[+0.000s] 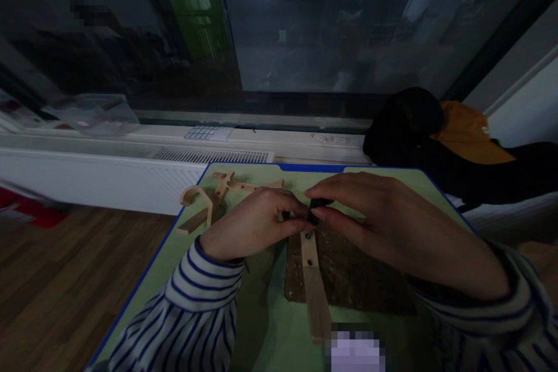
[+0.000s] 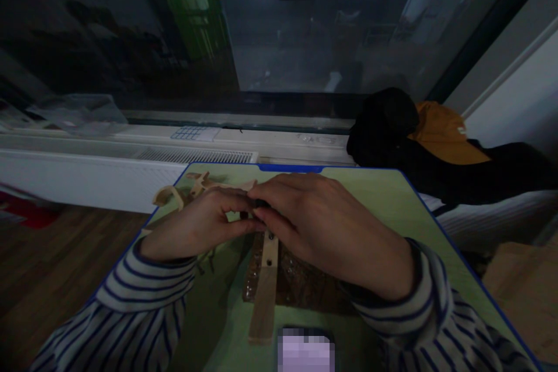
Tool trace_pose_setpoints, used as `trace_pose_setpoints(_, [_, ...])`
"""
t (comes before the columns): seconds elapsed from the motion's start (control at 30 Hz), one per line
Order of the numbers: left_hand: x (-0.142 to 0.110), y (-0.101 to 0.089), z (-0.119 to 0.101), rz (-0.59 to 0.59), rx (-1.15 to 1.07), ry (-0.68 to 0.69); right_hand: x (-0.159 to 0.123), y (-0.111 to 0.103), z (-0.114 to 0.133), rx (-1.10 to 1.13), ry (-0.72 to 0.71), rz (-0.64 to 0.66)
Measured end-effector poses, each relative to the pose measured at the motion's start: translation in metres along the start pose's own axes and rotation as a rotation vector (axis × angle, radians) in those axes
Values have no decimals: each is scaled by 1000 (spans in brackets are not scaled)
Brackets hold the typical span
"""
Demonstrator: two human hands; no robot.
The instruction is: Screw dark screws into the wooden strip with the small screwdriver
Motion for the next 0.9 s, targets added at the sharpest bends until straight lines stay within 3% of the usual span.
trace_pose_setpoints(0.9, [0, 0, -1, 7, -20, 4, -2, -2, 0, 28, 23, 17])
Point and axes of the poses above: each hand's wrist, its own x-axis towards the middle knuckle, its own y-axis out of the palm, z = x × y, the point moved 9 cm from there along x, towards the middle knuckle, and after that the axes turned 8 degrees about y, right-handed, at the moved point
